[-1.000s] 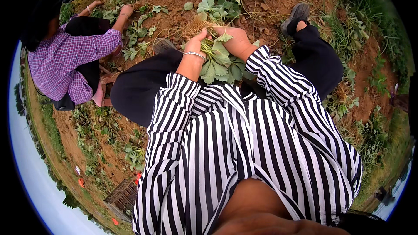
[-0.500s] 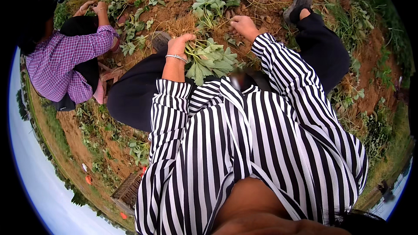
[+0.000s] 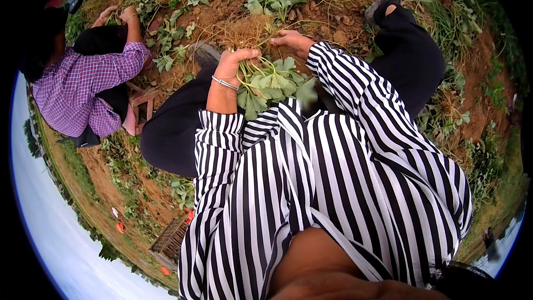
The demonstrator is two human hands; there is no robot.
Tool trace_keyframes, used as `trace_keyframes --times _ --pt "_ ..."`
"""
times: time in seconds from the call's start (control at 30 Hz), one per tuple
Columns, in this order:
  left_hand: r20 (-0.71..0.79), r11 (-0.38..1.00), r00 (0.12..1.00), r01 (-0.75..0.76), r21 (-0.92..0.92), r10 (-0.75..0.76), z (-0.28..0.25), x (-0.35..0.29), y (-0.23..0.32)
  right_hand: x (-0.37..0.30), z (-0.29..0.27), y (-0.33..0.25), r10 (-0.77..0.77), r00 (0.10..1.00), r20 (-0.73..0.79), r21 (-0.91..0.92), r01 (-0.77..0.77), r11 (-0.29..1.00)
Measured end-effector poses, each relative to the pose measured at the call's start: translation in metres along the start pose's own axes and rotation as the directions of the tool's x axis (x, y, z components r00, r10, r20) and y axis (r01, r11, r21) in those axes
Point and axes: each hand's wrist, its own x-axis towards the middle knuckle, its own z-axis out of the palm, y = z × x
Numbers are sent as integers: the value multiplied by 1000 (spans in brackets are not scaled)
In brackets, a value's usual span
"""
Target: The person sits on the ground and repeatedly picks up leafy green plants, aligns them, and ties them into bundles using a thin string. The person places each completed bundle on the ground nearby.
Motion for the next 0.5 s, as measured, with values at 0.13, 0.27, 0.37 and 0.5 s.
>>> trace_keyframes --times 0.13,0.27,0.37,0.5 --pt "-29 995 996 -85 59 87 -2 -5 3 -4 2 -9 -87 985 -151 167 112 980" --pt "-196 942 952 -172 288 234 -21 1 10 -25 -33 -32 -275 914 -298 -142 242 960" --pt "-260 875 920 -148 461 293 -28 20 3 -37 -50 -50 -377 862 -340 -187 331 925" --pt "-253 820 901 -166 548 352 -20 37 -14 -52 -62 -69 -357 866 -351 30 392 920"
